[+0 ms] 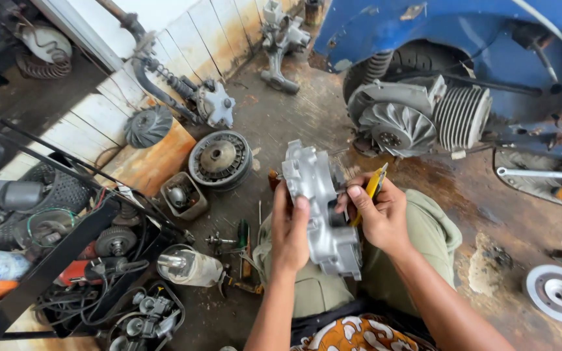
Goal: The person sits on the floor and uses a metal file to scrape and smooth the edges of a metallic engine casing. They rotate the part to access different areas and later use a screwdriver to work on the interior of the casing.
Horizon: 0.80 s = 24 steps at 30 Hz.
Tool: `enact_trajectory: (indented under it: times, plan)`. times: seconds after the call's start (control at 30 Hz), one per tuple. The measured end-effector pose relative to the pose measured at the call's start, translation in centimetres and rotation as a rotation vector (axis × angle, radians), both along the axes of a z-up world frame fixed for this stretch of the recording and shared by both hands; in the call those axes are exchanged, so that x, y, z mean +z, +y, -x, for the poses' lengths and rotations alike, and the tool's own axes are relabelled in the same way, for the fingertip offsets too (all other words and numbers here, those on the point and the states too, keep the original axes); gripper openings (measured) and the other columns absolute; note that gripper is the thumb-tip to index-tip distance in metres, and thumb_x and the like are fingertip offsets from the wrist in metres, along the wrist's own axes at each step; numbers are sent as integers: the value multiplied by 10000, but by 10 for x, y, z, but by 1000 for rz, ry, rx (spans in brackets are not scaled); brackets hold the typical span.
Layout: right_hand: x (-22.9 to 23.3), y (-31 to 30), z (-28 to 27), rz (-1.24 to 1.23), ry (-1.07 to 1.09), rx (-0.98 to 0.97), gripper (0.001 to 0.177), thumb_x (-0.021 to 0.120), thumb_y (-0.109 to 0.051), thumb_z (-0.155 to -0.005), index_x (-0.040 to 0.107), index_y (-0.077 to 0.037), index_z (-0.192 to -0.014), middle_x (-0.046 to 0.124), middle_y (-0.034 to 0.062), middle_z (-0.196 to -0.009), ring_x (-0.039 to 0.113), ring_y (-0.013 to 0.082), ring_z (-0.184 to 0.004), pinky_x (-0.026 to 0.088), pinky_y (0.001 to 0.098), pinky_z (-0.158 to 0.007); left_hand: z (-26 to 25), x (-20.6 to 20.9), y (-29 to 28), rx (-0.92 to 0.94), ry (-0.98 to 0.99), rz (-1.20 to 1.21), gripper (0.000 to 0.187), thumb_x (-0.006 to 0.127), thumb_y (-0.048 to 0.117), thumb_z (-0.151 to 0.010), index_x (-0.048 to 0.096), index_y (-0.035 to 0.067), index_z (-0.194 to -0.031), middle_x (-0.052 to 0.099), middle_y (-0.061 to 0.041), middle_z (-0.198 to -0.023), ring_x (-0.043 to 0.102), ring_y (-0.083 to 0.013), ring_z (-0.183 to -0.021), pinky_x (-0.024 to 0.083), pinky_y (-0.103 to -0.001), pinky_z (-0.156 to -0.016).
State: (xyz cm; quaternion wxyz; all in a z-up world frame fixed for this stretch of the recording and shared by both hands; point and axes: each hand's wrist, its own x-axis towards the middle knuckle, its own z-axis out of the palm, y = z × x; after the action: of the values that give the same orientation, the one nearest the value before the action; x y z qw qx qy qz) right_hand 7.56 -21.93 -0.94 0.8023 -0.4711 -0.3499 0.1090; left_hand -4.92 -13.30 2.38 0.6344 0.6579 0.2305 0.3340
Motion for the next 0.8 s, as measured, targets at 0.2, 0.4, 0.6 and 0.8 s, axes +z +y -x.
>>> enact_trajectory:
  times: [0.2,0.4,0.6,0.8]
  plan:
    - [-31,-16,-18,74,121,10,112,652,-34,-968,624,75,-972,707,243,-686,710,235,-527,537,275,-429,-17,-23,-11,-103,-190,59,610,389,547,-996,393,53,-1355,651,-199,-1297,619,-294,-1105,440,-457,-1001]
    - [-29,-19,-35,208,-71,50,163,663,-42,-948,650,71,-1065,674,157,-608,663,169,-483,524,262,-406,-44,-34,-9,97,-183,328,512,487,406,-1028,427,107,-1439,456,-149,-1482,394,-193,-1333,288,-439,-1177]
    - [-66,-16,-33,397,-372,-152,233,601,-115,-974,682,-13,-1167,685,175,-700,656,327,-536,524,398,-512,-66,-123,22,160,-190,384,546,498,430,-1042,399,94,-1460,403,-145,-1504,420,-224,-1349,294,-450,-1187]
    - [-109,-6,-61,497,-396,-247,144,720,-143,-919,717,-65,-1041,744,77,-762,672,245,-561,524,324,-551,-95,-128,31,164,-245,457,565,581,406,-1002,416,67,-1423,478,-220,-1352,594,-346,-1211,456,-496,-1079]
